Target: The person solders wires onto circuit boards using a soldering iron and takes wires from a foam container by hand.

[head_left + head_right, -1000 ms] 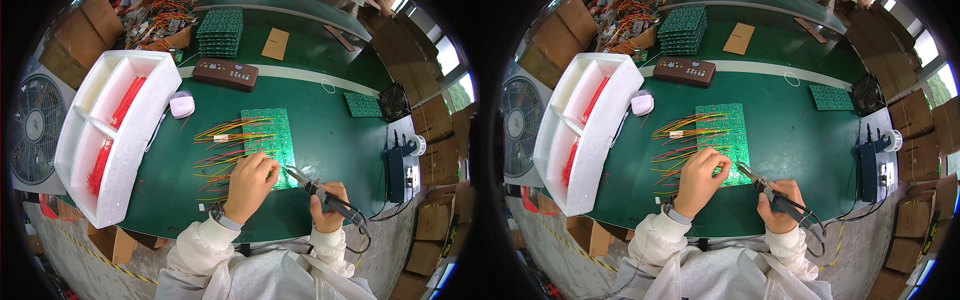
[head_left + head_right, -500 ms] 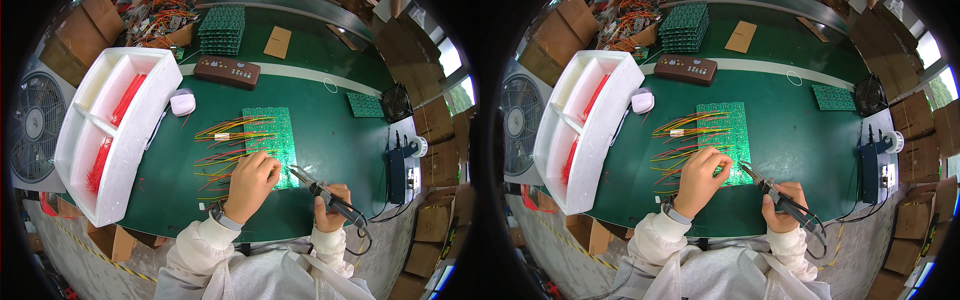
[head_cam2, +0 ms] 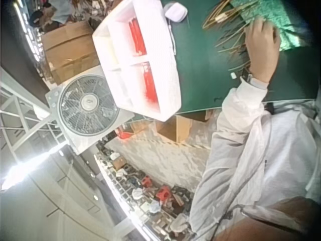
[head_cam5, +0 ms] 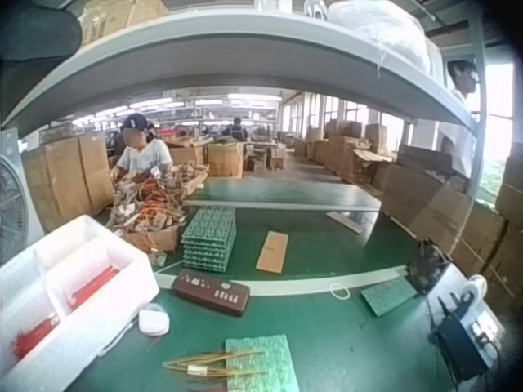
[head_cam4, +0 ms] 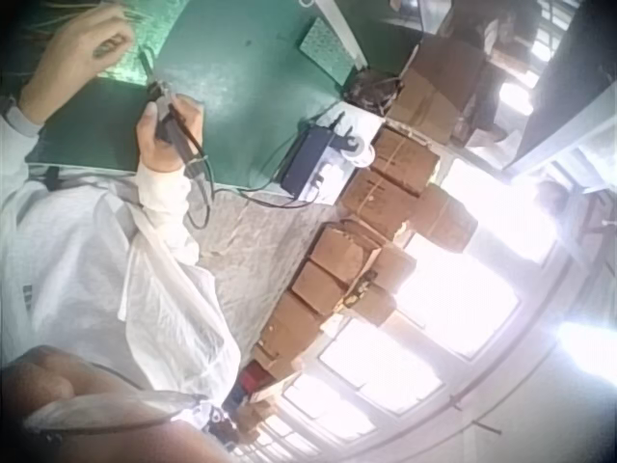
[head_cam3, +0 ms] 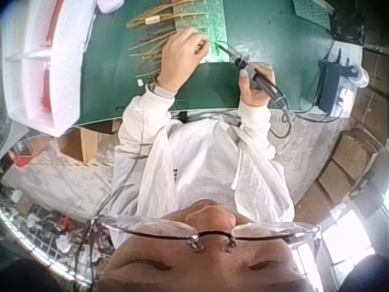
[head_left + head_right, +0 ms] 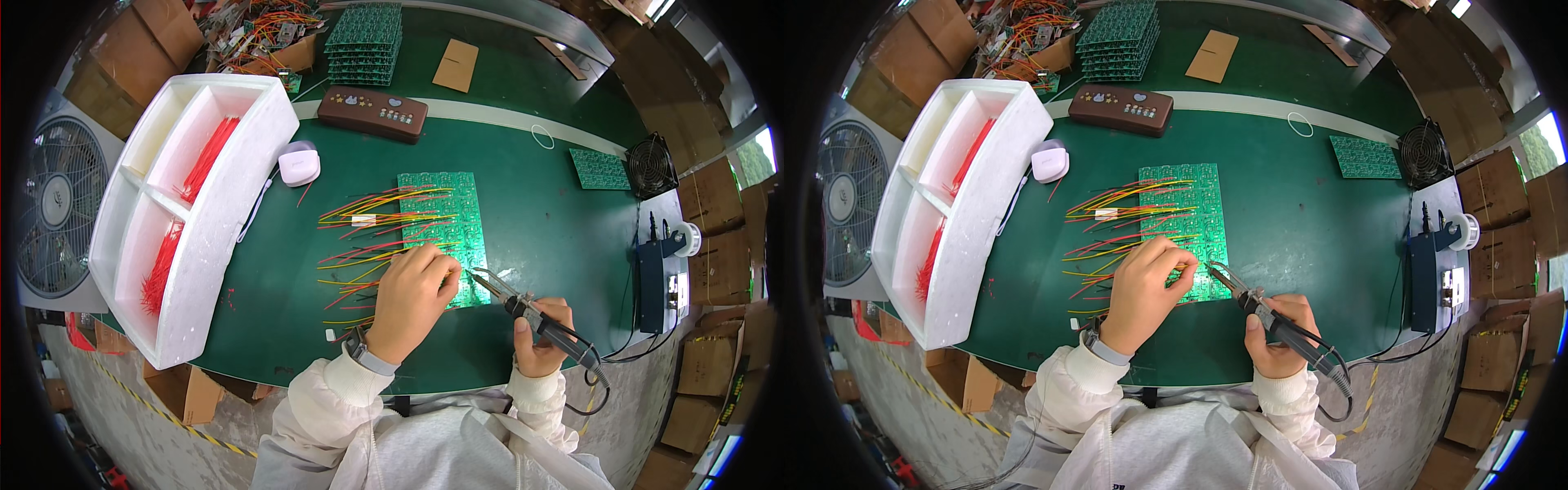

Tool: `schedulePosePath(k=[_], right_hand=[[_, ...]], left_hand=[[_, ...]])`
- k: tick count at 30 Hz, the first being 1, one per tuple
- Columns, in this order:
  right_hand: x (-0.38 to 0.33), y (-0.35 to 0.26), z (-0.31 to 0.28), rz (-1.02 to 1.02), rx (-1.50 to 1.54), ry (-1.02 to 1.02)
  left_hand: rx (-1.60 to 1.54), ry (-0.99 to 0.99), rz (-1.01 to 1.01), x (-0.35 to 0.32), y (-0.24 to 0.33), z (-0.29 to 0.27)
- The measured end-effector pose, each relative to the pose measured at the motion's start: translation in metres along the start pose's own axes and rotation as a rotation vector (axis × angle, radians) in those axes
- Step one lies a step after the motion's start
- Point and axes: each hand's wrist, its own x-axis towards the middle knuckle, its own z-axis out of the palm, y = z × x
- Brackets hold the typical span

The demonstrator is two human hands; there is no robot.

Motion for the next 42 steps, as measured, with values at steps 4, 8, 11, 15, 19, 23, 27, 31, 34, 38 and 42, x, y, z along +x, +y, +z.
schedulePosePath(k=[4,8,11,15,19,23,27,31,34,38,42], right_hand=[[0.004,-0.003,0.000,0.027,0.001,-0.001],[0.008,-0.005,-0.001,0.077,0.037,-0.018],[0.010,-0.004,0.000,0.144,0.106,0.012],[0.013,-0.004,0.003,0.174,0.103,0.044],[0.013,-0.004,0.004,0.142,0.080,0.074],[0.009,-0.001,0.004,0.097,0.054,0.076],[0.007,-0.002,0.004,0.095,0.039,0.082],[0.007,-0.004,0.003,0.122,0.066,0.102],[0.008,-0.003,0.003,0.114,0.059,0.087],[0.007,-0.001,0.005,0.103,0.062,0.087],[0.007,0.000,0.005,0.093,0.055,0.086]], left_hand=[[0.009,0.003,0.007,0.000,0.001,0.000],[0.019,-0.004,-0.002,-0.001,0.000,0.000],[0.014,0.006,0.000,-0.001,0.000,0.000],[0.022,0.019,0.011,-0.001,-0.001,0.001],[0.025,0.007,0.000,-0.001,0.000,0.000],[0.016,0.007,-0.009,-0.001,-0.001,0.001],[0.006,0.009,-0.005,-0.001,-0.002,0.001],[0.010,0.007,-0.003,-0.001,-0.002,0.002],[0.013,0.000,-0.005,0.000,-0.001,0.001],[0.019,0.004,-0.006,-0.001,-0.002,0.002],[0.023,0.002,-0.007,-0.001,-0.001,0.002]])
